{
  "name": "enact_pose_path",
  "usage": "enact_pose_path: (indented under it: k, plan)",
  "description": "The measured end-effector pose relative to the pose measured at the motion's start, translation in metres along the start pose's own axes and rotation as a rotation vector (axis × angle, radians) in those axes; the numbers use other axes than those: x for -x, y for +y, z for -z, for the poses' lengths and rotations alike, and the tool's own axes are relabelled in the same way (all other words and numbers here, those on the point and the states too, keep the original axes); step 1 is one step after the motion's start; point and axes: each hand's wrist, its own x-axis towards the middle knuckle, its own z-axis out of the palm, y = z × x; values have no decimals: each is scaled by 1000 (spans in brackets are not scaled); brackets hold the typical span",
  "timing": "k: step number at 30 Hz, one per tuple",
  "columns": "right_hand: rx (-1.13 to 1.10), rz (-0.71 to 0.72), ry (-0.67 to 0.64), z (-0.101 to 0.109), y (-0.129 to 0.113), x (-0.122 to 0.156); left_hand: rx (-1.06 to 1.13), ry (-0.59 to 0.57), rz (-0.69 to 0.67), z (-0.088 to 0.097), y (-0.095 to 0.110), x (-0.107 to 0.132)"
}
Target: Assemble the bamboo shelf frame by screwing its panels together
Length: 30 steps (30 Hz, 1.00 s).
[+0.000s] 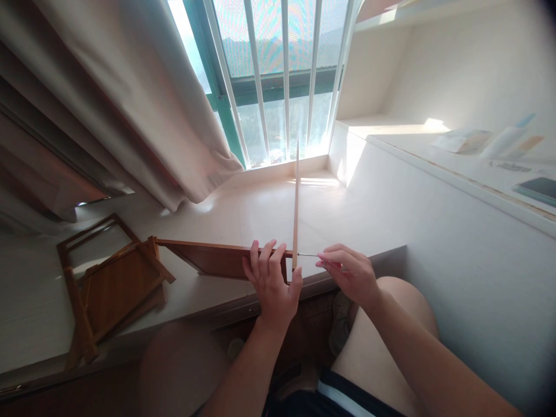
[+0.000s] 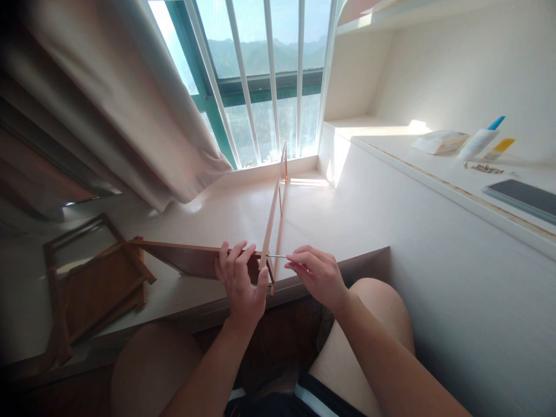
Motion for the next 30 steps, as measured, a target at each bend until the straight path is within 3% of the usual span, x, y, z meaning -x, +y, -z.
enact_pose_path:
  k: [9,14,22,30]
  plan:
    - [-58,-124,54,-5,-8,-4,8,10,-3,0,0,-1]
    - [-110,-295,74,-7,-10,-3,0,4,-4,0,0,0]
    - [-418,-588,74,-8,-16,-8,-5,11,-6,0,0,-1]
    - [-801,-836,-35,-6,-17,-22,9,18,-8,0,0,-1]
